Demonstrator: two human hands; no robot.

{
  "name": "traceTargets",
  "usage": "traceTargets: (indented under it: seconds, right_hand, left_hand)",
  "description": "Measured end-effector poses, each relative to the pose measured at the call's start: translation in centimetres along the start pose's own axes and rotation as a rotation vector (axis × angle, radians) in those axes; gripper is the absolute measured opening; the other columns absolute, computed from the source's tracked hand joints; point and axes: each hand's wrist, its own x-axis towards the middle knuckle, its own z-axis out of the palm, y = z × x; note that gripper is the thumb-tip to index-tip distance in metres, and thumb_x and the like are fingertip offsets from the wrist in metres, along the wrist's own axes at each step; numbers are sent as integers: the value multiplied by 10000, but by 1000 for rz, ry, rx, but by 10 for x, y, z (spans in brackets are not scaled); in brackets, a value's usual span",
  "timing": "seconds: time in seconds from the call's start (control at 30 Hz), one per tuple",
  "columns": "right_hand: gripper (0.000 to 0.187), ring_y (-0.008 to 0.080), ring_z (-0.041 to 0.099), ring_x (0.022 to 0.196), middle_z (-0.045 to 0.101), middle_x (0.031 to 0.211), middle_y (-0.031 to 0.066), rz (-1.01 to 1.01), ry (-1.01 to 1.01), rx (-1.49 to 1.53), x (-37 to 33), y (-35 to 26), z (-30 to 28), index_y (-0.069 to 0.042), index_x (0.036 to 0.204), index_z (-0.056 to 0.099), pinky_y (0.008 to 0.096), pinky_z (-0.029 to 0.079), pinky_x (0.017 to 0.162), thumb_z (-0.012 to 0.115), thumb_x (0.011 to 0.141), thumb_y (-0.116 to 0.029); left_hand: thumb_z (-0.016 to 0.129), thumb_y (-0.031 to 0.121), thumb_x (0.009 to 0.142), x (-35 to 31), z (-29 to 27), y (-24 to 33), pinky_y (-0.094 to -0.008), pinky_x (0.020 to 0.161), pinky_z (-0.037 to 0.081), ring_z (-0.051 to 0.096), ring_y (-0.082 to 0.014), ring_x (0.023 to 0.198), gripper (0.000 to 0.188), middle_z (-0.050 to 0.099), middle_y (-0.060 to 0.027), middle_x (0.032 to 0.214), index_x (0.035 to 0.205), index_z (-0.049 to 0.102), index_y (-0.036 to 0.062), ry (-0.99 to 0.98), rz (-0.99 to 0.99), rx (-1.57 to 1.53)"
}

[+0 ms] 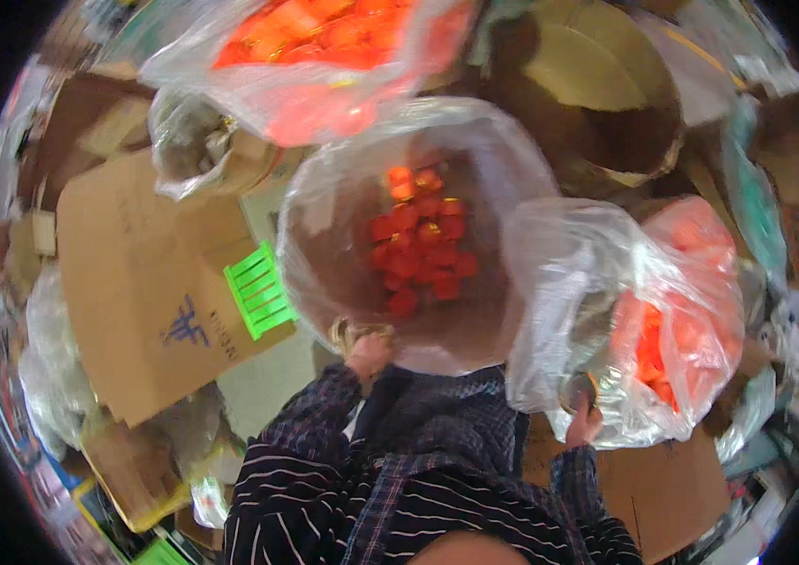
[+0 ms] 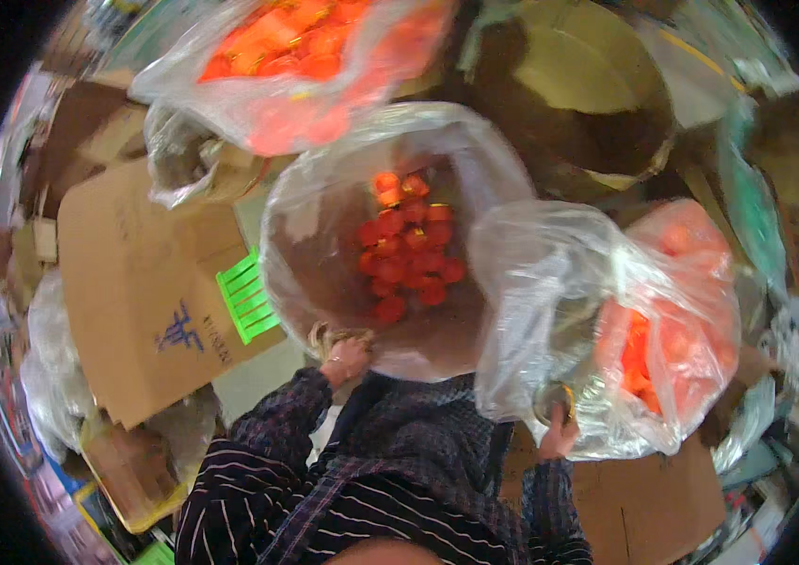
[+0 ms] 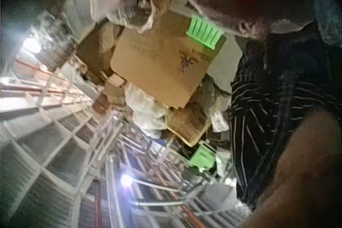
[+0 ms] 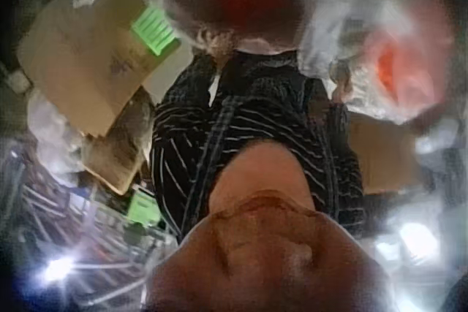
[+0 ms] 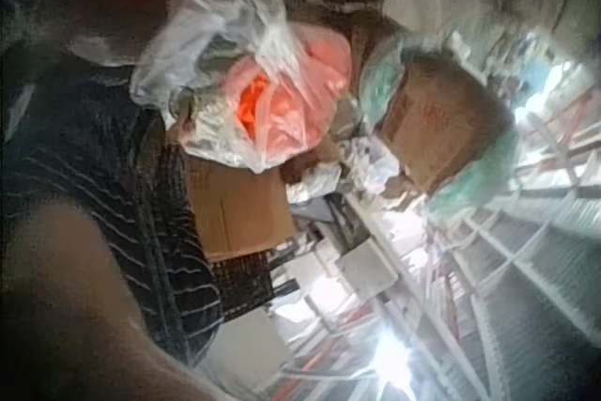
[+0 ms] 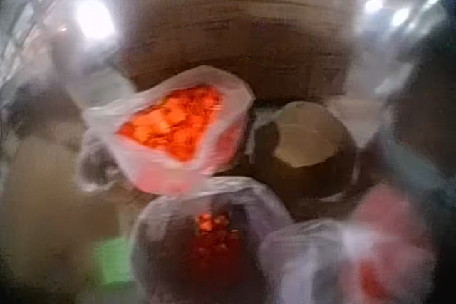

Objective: The person assembles small orange plastic cups with gold-colored metal bases. They pick up each cup and base, fit them together, and place the assembled items into a plastic bag. The person occasionally wipes the items with a cloth.

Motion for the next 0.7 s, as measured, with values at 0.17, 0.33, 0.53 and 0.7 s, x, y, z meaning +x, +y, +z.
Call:
traceTargets:
  seconds: [0.17, 0.33, 0.53, 0.7]
  right_hand:
    - [458, 221, 648, 886, 693, 1018, 136, 57, -65, 106, -50, 8, 22, 98, 1205, 581, 358, 521, 782, 618, 946, -278]
    - [461, 315, 642, 960, 667, 1085, 158, 702, -357, 441, -65, 46, 44, 34, 1302, 530, 449, 516, 864, 596, 944, -249]
    - [388, 318, 531, 1208, 566, 1288, 149, 801, -843, 760, -45, 80, 113, -47, 1331, 517, 493, 442, 1041, 511, 986, -223]
    - [387, 222, 457, 1285, 483, 1397, 108, 812, -772, 557, -53, 28, 119, -67, 1407, 447, 384, 400, 1072, 402, 1025, -106]
  left_hand:
    - [639, 178, 744, -38, -89, -31, -408, 781, 548, 658, -286, 956, 138, 678, -115, 930, 807, 732, 98, 132, 221, -67]
    - [652, 191, 696, -100, -217, -45, -432, 776, 539, 667, -287, 927, 175, 691, -104, 936, 825, 713, 88, 102, 342, -29]
    - [653, 164, 662, -200, -302, -15, -453, 712, 529, 671, -326, 822, 214, 668, -126, 790, 841, 686, 51, 116, 340, -146]
    - [671, 158, 654, -280, -331, -2, -423, 702, 516, 643, -305, 809, 169, 621, -94, 769, 784, 644, 54, 164, 321, -258]
